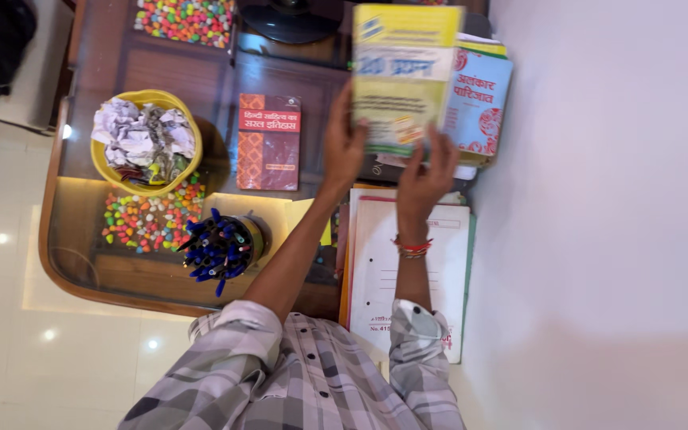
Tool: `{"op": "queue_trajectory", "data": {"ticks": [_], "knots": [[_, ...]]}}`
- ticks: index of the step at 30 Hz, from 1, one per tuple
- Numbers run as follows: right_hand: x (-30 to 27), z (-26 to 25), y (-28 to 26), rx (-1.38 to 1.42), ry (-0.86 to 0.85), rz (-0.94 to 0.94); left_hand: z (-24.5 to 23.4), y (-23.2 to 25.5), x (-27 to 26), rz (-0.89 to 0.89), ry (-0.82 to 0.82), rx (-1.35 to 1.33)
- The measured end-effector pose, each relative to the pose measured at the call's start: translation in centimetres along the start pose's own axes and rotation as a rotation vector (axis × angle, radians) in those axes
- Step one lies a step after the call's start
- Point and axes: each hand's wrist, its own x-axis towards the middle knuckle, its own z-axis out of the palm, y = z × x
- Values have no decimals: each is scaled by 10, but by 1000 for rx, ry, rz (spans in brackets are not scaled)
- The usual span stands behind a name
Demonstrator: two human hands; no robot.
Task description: The person organizes a cluttered desk by stacking papers, notebooks, and books, and placing pens into a pen holder. They also move a laptop bag and a monitor to clear space.
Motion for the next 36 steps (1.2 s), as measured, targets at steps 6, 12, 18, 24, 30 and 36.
{"op": "queue_trajectory", "data": {"ticks": [6,12,18,24,30,36], "knots": [[31,-30,46,58,204,142,67,-35,11,-204,-430,234],[48,-37,85,2,153,443,73,-91,20,-71,-648,441],[-6,-6,58,-255,101,63,-14,-47,31,111,-304,860],[-99,107,31,187,-557,195,-132,-48,-7,-407,375,1305],[-164,193,61,44,-751,99,-178,-64,-47,-839,512,1367],[-144,200,87,386,-809,616,-213,-67,-20,-882,502,1165]]}}
